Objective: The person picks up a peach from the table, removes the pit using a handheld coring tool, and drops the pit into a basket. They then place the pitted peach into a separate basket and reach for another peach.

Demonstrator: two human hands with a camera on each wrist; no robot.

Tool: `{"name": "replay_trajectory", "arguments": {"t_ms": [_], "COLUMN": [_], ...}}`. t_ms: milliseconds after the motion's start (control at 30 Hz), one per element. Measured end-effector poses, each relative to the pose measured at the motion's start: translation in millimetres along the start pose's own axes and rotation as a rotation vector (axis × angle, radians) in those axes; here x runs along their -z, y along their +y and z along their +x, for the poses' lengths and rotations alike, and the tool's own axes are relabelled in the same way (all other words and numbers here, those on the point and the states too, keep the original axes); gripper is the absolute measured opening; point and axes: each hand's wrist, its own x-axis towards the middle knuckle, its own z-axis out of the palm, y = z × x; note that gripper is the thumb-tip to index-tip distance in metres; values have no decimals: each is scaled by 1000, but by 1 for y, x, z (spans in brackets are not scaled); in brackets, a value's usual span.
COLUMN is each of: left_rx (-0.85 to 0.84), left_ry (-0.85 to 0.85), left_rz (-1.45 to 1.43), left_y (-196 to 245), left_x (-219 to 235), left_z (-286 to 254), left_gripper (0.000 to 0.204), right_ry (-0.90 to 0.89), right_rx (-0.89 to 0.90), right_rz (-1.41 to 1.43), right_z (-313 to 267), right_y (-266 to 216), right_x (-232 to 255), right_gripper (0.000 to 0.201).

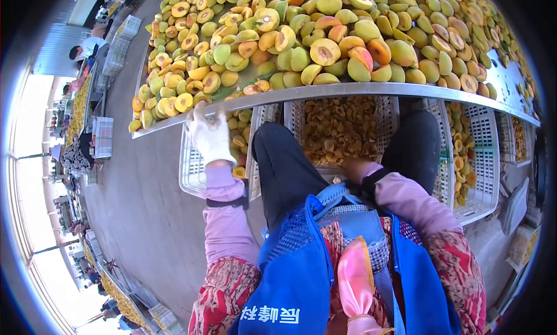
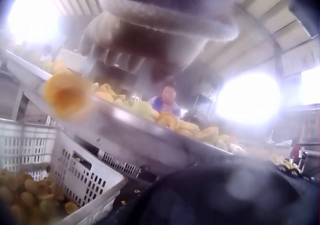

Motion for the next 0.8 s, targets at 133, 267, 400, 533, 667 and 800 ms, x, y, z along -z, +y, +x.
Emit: {"name": "replay_trajectory", "arguments": {"t_ms": [133,267,400,533,667,800], "left_rx": [73,-256,-315,-387,-117,861], "left_ry": [-348,-431,-664,-674,-556,-900], "left_rz": [-691,-554,-341,-417,-813,-1773], "left_y": [36,133,169,154,125,113], "left_x": [-7,-14,-49,-53,-70,-29], "left_z": [32,40,46,52,55,48], "left_gripper": [17,37,37,35,32,18], "right_ry": [195,232,326,388,512,717], "right_rx": [58,-42,-23,9,2,156], "right_rz": [205,340,436,452,533,943], "right_z": [-29,-7,-37,-47,-60,-75], "right_y": [-41,-33,-50,-49,-46,-56], "right_x": [46,24,56,58,63,78], "right_gripper": [38,47,40,37,37,33]}}
